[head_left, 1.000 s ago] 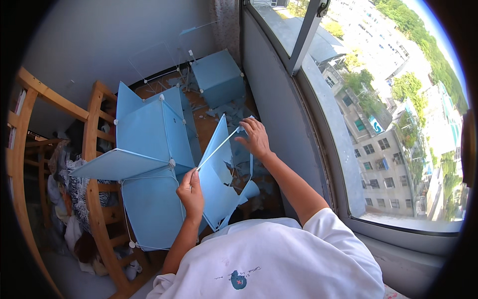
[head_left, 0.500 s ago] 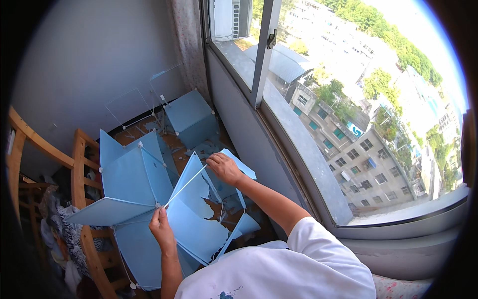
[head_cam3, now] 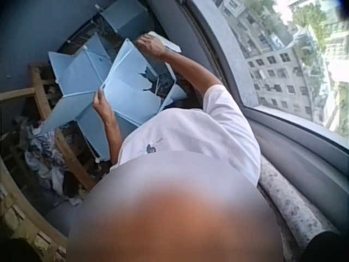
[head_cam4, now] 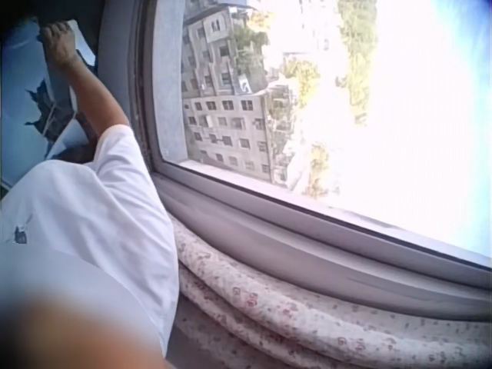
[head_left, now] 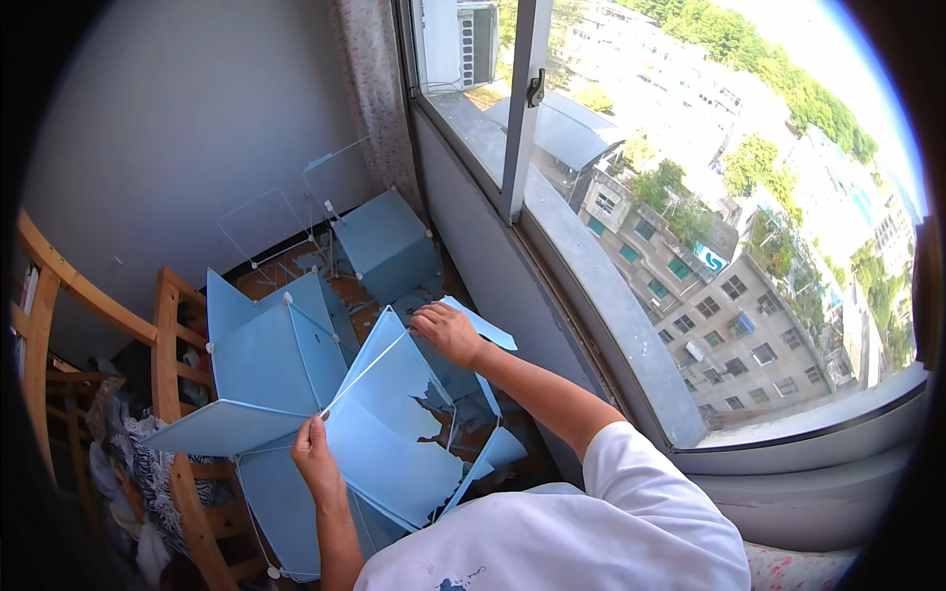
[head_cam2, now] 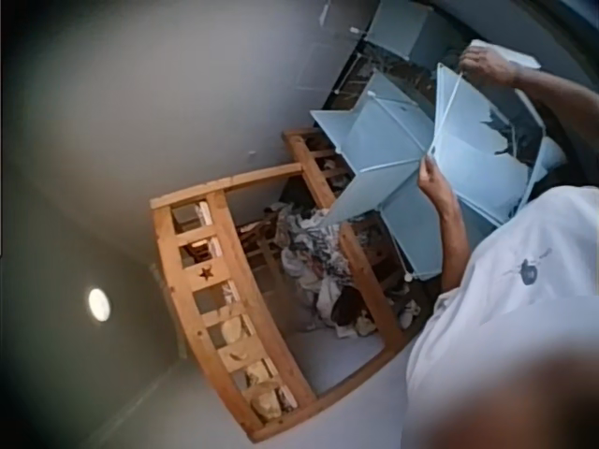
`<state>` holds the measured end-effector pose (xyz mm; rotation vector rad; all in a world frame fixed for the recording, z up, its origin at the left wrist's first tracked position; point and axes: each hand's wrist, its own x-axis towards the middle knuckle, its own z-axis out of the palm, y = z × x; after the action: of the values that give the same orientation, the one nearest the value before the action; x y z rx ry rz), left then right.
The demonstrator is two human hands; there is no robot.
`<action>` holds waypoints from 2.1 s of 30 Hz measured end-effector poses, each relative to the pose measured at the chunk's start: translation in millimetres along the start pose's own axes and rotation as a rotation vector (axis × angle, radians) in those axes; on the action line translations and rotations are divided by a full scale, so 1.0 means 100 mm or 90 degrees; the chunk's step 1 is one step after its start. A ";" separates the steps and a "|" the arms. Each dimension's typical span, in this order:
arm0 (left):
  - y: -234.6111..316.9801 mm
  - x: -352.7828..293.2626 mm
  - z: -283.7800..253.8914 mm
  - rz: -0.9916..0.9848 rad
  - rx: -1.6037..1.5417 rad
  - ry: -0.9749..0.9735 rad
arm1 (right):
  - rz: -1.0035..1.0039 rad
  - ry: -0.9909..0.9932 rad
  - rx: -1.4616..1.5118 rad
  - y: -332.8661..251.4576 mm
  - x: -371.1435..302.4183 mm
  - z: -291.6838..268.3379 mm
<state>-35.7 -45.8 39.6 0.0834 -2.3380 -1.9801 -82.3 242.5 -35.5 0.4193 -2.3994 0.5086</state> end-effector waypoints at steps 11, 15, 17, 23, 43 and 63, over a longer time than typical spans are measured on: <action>-0.05 0.00 -0.06 0.034 -0.001 -0.002 | 0.071 -0.056 0.168 0.04 0.06 -0.22; 0.01 -0.08 -0.02 0.020 0.014 0.001 | 0.113 -0.091 0.180 -0.01 0.04 -0.19; 0.02 -0.11 -0.02 0.026 0.008 0.005 | 0.137 -0.072 0.202 -0.04 0.03 -0.19; -0.03 -0.16 -0.01 0.060 0.018 0.020 | 0.201 -0.091 0.329 -0.06 0.04 -0.17; -0.06 -0.34 0.06 0.125 0.128 0.042 | 0.404 -0.244 0.382 -0.03 -0.03 0.01; -0.06 -0.24 -0.06 0.049 0.012 0.027 | 0.077 -0.128 0.103 0.20 -0.10 -0.17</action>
<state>-10.9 -50.5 34.1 0.0357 -2.2982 -1.9026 -74.3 269.7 -34.6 0.4132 -2.5976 0.7501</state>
